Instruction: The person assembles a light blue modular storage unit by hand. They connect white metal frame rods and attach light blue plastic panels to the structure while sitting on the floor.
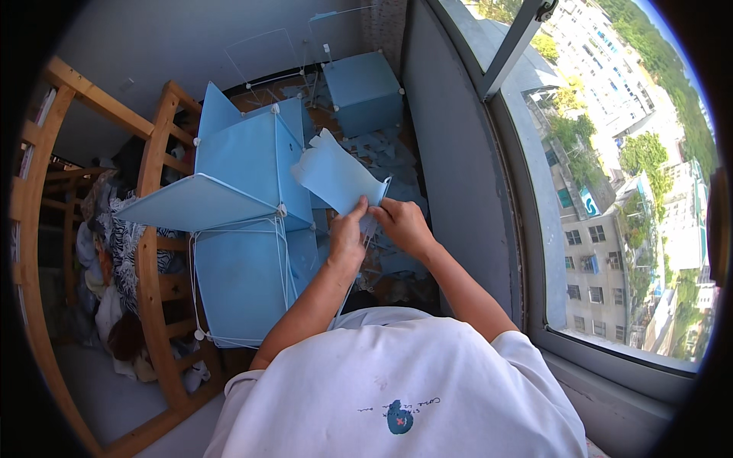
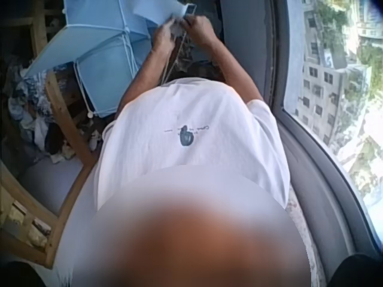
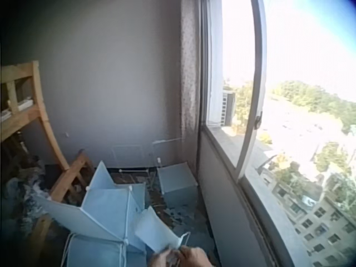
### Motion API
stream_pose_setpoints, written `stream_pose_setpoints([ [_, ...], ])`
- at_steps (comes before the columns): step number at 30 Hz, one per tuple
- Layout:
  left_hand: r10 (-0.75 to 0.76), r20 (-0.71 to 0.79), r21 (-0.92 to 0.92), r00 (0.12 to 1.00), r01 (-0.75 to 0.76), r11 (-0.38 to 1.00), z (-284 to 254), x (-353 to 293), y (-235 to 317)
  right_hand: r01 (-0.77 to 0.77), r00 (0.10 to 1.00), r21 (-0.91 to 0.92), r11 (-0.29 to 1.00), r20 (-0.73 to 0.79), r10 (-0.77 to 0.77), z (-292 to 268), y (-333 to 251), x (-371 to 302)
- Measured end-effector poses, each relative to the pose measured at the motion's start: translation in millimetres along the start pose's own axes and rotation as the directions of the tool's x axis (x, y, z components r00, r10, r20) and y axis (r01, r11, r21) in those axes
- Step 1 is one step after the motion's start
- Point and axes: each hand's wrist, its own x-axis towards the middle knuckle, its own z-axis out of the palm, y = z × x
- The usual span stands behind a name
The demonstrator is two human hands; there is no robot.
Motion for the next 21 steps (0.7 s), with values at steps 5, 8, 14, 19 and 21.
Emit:
stream_pose_setpoints([
  [5,0.000,-0.034,-0.048,0.999,-0.002,0.999,-3,7,-1,0.144,0.989,0.109,0.984,-0.001,-0.145,2,-1,2],
  [8,-0.077,-0.054,-0.053,0.996,0.074,0.996,-1,8,6,0.149,0.989,0.192,0.970,-0.018,-0.148,0,-10,1],
  [14,-0.222,-0.083,0.004,0.972,0.223,0.975,0,1,13,0.067,0.998,0.297,0.953,-0.032,-0.060,6,-14,-10],
  [19,-0.255,-0.015,0.069,0.967,0.256,0.964,-8,1,10,0.057,0.997,0.258,0.964,-0.066,-0.041,12,-10,-19],
  [21,-0.047,0.041,0.111,0.998,0.042,0.993,-16,4,10,0.113,0.991,0.118,0.987,-0.092,-0.102,10,-7,-19],
])
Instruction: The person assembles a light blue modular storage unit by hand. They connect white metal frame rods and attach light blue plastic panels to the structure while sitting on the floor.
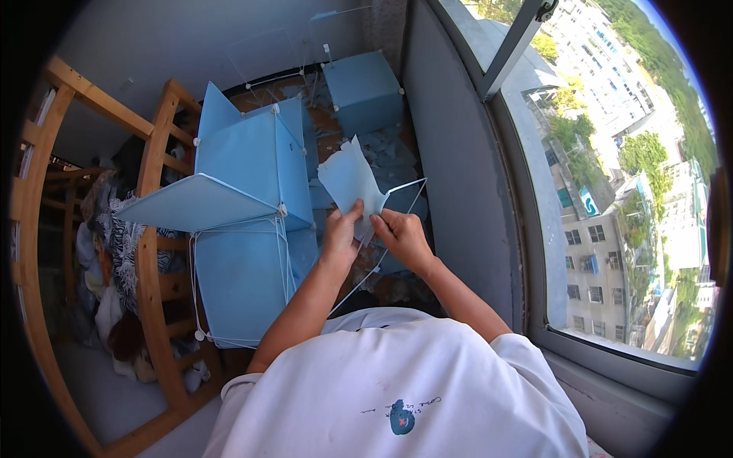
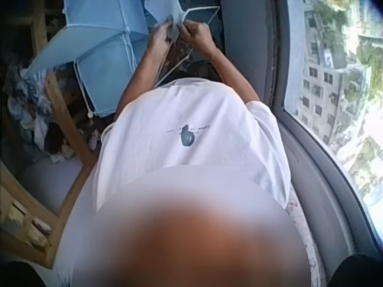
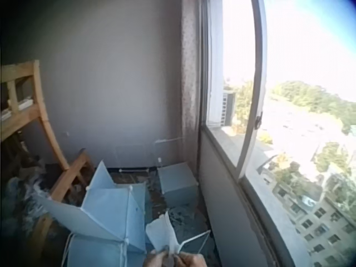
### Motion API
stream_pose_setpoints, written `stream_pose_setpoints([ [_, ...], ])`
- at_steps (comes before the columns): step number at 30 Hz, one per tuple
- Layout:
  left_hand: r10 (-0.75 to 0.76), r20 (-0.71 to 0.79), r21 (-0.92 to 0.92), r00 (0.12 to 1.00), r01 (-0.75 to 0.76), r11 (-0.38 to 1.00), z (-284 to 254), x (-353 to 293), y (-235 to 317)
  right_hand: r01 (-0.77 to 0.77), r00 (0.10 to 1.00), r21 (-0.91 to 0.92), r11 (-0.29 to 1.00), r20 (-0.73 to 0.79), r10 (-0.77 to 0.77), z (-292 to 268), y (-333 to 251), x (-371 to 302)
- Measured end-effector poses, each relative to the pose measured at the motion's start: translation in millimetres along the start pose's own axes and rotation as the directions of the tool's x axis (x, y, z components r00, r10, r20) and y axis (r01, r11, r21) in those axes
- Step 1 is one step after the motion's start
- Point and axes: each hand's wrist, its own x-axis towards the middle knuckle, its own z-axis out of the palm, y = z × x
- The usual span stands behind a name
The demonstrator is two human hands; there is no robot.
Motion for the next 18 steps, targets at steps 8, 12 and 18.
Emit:
stream_pose_setpoints([
  [8,0.911,0.349,0.828,0.218,-0.528,-0.191,29,-32,76,0.052,0.999,-0.387,0.921,0.006,-0.054,-8,9,6],
  [12,0.575,0.735,0.678,0.361,-0.413,-0.607,44,-39,89,0.125,0.991,-0.424,0.897,0.014,-0.132,-2,10,7],
  [18,0.186,0.629,0.777,0.755,-0.603,-0.181,24,-10,58,0.198,0.975,-0.351,0.915,-0.025,-0.220,-1,16,8],
])
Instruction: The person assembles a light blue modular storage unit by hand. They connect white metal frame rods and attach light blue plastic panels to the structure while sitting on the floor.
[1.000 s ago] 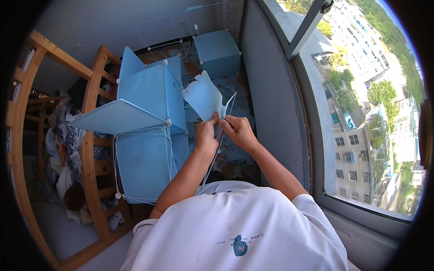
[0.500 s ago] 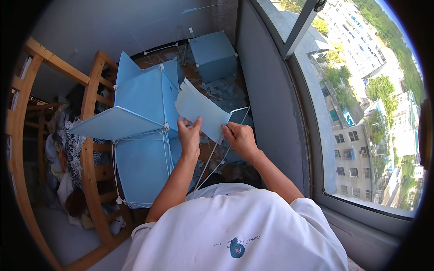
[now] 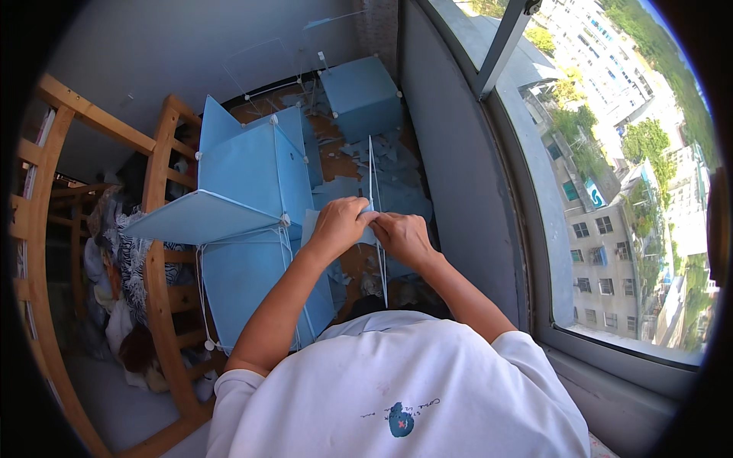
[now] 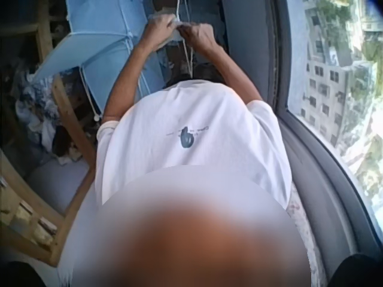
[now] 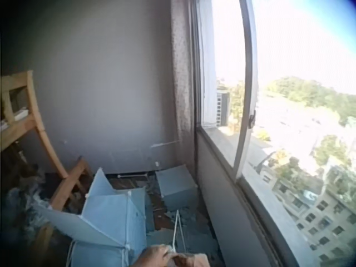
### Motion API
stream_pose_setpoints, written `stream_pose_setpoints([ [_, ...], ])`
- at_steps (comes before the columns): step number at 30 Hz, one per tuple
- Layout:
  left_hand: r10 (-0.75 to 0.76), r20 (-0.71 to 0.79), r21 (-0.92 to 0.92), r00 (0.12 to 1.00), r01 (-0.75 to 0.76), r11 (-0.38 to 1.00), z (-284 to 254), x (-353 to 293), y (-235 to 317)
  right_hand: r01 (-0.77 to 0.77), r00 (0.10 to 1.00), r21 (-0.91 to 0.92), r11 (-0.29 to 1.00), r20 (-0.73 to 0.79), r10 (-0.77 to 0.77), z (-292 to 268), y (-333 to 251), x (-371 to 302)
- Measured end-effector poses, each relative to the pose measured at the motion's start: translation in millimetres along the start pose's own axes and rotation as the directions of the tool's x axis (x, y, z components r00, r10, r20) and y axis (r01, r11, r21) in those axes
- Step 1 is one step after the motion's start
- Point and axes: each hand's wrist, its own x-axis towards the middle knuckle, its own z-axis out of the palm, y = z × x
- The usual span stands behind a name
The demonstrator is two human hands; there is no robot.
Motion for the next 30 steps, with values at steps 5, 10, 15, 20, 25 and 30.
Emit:
stream_pose_setpoints([
  [5,-0.126,-0.037,-0.320,0.991,0.107,0.941,18,-3,-2,-0.176,0.984,0.000,0.984,-0.007,0.176,-3,-4,-5],
  [10,-0.180,-0.106,-0.427,0.978,0.119,0.896,37,-3,-2,-0.224,0.937,0.060,0.973,-0.261,0.232,20,-10,-5],
  [15,-0.223,-0.198,-0.511,0.954,0.094,0.854,49,0,-4,-0.213,0.934,0.007,0.977,-0.291,0.206,22,-7,7],
  [20,-0.181,-0.214,-0.511,0.960,0.048,0.858,41,5,3,-0.243,0.924,-0.007,0.970,-0.307,0.229,12,-6,15],
  [25,-0.132,-0.246,-0.532,0.960,-0.020,0.847,38,0,14,-0.387,0.883,0.216,0.896,-0.193,0.428,1,1,22],
  [30,-0.133,-0.313,-0.427,0.940,-0.014,0.904,36,2,20,-0.247,0.892,0.156,0.956,-0.349,0.287,-10,-12,25],
])
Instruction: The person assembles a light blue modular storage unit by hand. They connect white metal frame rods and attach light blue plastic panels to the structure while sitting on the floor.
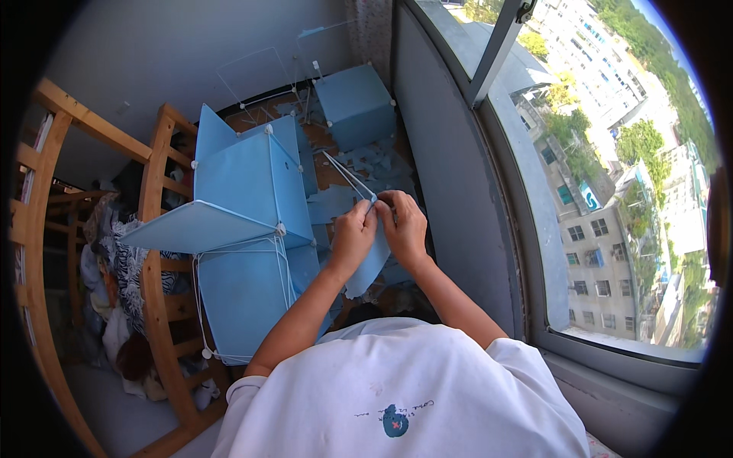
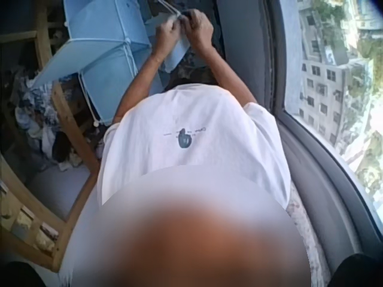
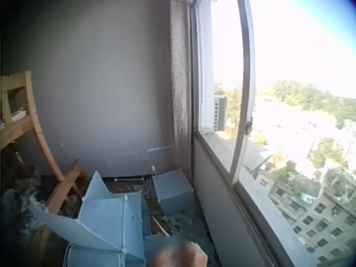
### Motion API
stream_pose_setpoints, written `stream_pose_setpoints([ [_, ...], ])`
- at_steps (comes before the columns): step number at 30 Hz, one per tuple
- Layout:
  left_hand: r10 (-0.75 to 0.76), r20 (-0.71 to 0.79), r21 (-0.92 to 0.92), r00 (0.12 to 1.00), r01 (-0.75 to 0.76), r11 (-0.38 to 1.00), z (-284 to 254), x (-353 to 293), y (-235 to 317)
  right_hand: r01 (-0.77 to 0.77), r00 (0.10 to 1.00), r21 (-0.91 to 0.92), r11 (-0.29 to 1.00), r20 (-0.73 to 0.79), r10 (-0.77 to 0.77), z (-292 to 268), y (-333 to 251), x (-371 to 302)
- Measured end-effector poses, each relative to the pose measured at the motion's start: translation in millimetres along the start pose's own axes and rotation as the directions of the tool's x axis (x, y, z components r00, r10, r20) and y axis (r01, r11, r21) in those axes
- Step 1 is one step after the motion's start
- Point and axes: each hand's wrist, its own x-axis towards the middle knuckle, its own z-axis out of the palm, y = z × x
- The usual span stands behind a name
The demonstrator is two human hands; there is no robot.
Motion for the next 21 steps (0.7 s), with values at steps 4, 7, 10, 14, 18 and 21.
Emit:
stream_pose_setpoints([
  [4,0.095,-0.082,0.090,0.992,-0.088,0.992,12,0,-4,0.016,0.999,-0.200,0.980,0.045,-0.007,-10,-7,5],
  [7,0.057,-0.064,0.060,0.996,-0.053,0.997,9,0,-5,-0.035,0.959,-0.165,0.986,0.270,0.079,-15,3,12],
  [10,0.083,-0.059,0.041,0.995,-0.080,0.996,1,-3,-4,-0.037,0.900,-0.134,0.990,0.427,0.091,-19,2,22],
  [14,0.090,0.037,0.027,0.995,-0.091,0.995,7,1,3,0.044,0.919,-0.167,0.985,0.394,0.026,-26,10,22],
  [18,0.105,0.077,0.036,0.992,-0.108,0.993,11,-3,-7,0.173,0.920,-0.174,0.969,0.381,-0.096,-26,17,16],
  [21,0.077,0.148,-0.038,0.986,-0.073,0.997,5,-5,-1,0.139,0.921,0.002,0.990,0.366,-0.130,-33,20,14],
])
